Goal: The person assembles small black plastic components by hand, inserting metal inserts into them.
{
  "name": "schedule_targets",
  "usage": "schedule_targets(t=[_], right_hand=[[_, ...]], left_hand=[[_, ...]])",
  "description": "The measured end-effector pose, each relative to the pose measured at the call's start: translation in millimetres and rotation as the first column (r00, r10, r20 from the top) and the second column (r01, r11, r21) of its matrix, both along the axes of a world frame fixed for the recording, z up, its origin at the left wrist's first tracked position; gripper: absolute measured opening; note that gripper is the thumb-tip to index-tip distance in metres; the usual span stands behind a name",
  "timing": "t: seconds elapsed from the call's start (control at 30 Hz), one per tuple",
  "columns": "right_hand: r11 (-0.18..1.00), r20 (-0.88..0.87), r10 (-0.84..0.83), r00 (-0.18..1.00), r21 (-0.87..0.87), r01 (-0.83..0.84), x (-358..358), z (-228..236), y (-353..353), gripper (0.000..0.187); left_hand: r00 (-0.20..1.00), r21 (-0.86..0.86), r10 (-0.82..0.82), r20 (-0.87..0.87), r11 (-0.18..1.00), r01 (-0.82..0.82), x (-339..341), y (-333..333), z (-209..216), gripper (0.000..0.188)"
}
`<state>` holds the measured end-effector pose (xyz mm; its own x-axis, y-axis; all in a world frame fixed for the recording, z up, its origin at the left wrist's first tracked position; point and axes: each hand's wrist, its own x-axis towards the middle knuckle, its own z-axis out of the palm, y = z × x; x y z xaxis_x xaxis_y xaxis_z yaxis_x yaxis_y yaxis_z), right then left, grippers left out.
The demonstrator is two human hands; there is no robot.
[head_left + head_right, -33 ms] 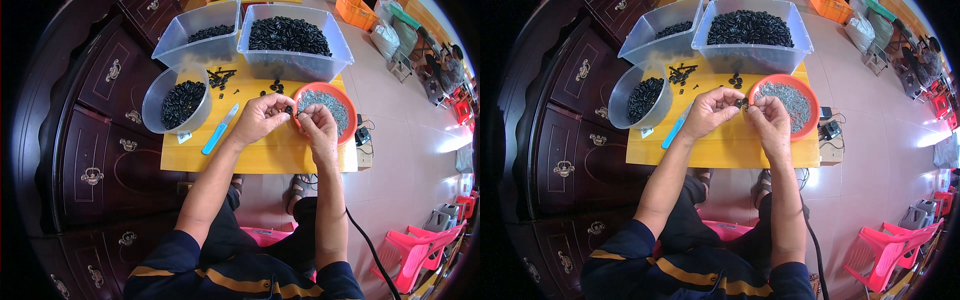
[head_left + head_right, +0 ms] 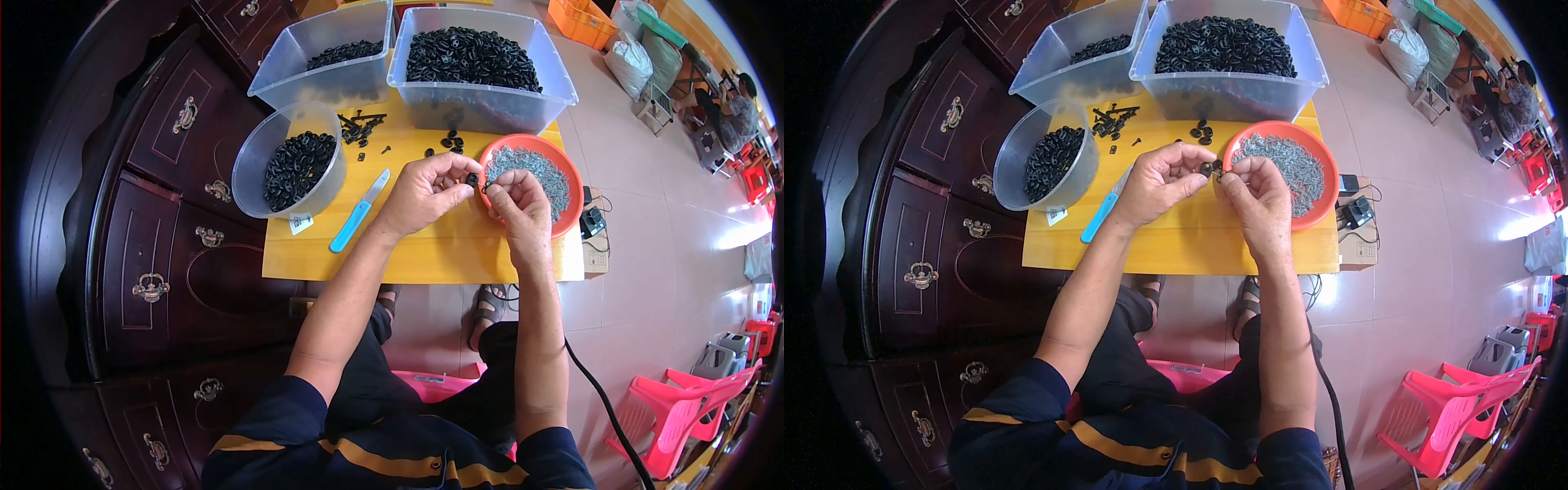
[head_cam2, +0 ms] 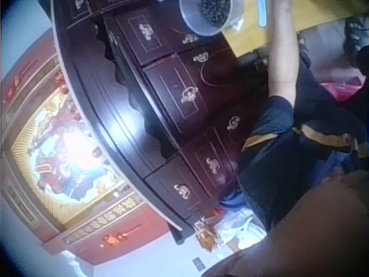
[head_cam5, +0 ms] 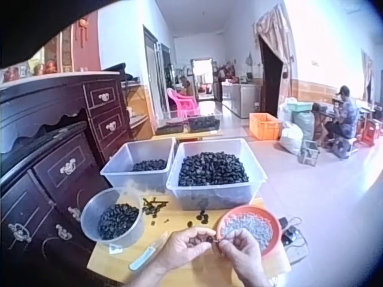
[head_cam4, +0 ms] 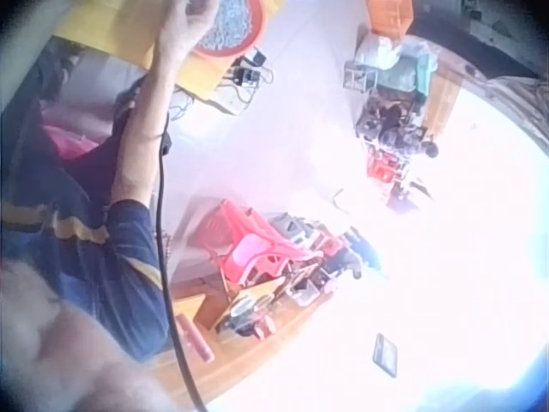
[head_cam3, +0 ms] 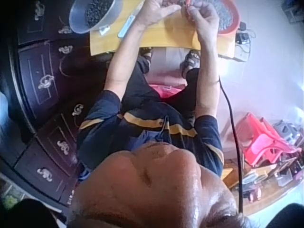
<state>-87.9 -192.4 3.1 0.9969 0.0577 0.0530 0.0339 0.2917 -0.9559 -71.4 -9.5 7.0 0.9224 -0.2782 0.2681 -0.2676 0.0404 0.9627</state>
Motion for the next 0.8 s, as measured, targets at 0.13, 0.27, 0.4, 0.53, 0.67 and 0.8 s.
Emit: schedule_targets(t=[0.13, 0.27, 0.4, 0.53, 0.67, 0.8], right_hand=[[1.0, -0.003, 0.005, 1.0, -0.008, -0.005, -0.4, 1.3, 0.5, 0.011], [1.0, -0.011, 0.012, 1.0, -0.008, -0.012, 0.1, 0.4, -0.4, 0.01], [1.0, -0.01, 0.021, 1.0, -0.011, -0.021, 0.0, 1.2, -0.8, 0.01], [0.999, -0.027, 0.019, 0.999, -0.048, -0.02, 0.6, 1.2, -2.4, 0.011], [0.999, -0.027, 0.028, 0.999, -0.04, -0.029, 0.6, 0.9, -1.8, 0.011], [0.998, -0.044, 0.065, 0.997, -0.022, -0.066, 2.6, -4.2, -4.0, 0.013]], left_hand=[[1.0, 0.009, -0.006, 0.004, 1.0, 0.006, 0.7, 1.0, -1.1, 0.024], [1.0, 0.044, -0.005, 0.007, 0.999, 0.005, 1.1, 2.2, -1.3, 0.024], [1.0, 0.036, -0.011, 0.008, 0.999, 0.011, 0.6, 2.7, -1.3, 0.024], [1.0, 0.056, -0.027, -0.005, 0.998, 0.028, -0.1, 1.2, 1.0, 0.024], [0.998, 0.056, -0.05, -0.029, 0.997, 0.052, 1.1, 0.6, 0.1, 0.023], [0.999, 0.068, -0.042, -0.034, 0.997, 0.044, 0.8, -0.9, 1.0, 0.023]])
